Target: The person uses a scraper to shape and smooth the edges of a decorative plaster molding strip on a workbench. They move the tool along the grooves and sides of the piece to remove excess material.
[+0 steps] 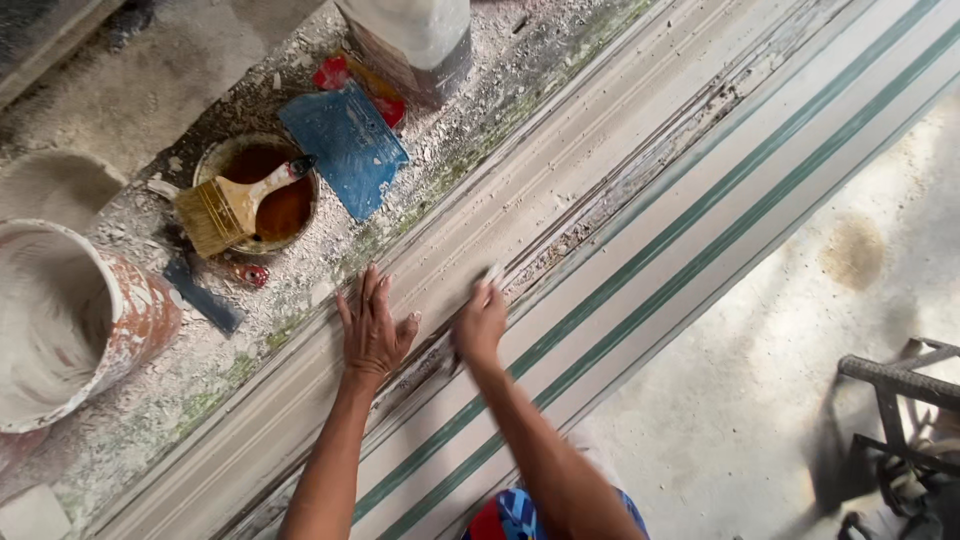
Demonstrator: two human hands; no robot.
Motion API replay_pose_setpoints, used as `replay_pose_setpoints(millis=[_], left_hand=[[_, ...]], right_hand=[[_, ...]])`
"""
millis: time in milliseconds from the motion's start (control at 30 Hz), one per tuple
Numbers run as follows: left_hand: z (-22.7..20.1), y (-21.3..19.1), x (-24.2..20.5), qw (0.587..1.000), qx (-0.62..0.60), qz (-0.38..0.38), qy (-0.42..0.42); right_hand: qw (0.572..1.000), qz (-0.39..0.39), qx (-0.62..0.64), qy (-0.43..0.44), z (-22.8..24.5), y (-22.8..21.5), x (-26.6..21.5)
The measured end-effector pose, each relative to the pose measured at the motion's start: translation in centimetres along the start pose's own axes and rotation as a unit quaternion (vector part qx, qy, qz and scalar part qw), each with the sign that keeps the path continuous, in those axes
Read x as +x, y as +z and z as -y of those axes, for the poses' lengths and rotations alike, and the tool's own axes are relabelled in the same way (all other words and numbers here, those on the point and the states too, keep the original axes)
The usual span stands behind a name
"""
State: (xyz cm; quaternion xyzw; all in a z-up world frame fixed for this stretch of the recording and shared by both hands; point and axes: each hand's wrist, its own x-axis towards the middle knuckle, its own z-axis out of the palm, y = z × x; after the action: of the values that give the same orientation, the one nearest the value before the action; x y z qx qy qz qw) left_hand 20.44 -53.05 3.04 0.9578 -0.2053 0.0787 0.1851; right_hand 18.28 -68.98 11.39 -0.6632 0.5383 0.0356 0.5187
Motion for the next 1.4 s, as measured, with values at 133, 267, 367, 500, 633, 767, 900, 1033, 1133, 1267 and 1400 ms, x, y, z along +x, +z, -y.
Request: replay_pose_setpoints(millis=[133, 267, 367, 500, 633, 767, 900, 1033, 1133, 1267, 1400], left_hand=[[0.7, -0.3, -0.7, 0.999, 0.019, -0.041, -0.023], [-0.1, 0.2, 1.2, 0.997, -0.03, -0.068, -0.002], [0.0, 0.2, 0.7, 0.997, -0.04, -0.072, -0.006], [-0.1, 0.6, 1.0, 0.997, -0.035, -0.068, -0.01], [0.3, 0.5, 0.4, 0.998, -0.039, -0.054, -0.019], [0.6, 0.9, 0.3, 0.996, -0.048, -0.075, -0.03], [0.0, 0.4, 0.7, 0.995, -0.051, -0.088, -0.006], [0.2, 0.2, 1.1, 0.995, -0.048, -0.092, 0.005], [0.1, 0.4, 1.3, 0.992, -0.028, -0.123, 0.014], [0.5, 0.2, -0.4, 0.993, 0.006, -0.116, -0.003], [1.1, 0.9, -0.3, 0.993, 0.042, -0.109, -0.027]], right_hand=[[0.966, -0.068, -0.21, -0.134, 2.4, -6.2, 22.3], [0.953, -0.06, -0.233, -0.182, 14.7, -14.5, 31.3], [0.988, -0.062, 0.089, -0.115, 9.6, -10.6, 28.9], [0.985, -0.125, 0.103, -0.052, -2.2, -0.6, 13.2], [0.994, -0.098, -0.007, 0.041, -5.5, 5.7, -4.5], [0.99, -0.125, -0.057, -0.03, -0.2, 1.4, 5.3], [0.99, -0.115, 0.008, -0.075, 8.2, -7.4, 19.9], [0.975, -0.044, 0.213, -0.041, 10.7, -11.8, 28.1], [0.88, -0.099, -0.427, -0.183, 1.5, -8.6, 26.0], [0.986, -0.083, -0.129, -0.073, 0.2, -3.3, 12.4], [0.968, -0.045, -0.208, -0.134, 6.8, -9.7, 21.6]])
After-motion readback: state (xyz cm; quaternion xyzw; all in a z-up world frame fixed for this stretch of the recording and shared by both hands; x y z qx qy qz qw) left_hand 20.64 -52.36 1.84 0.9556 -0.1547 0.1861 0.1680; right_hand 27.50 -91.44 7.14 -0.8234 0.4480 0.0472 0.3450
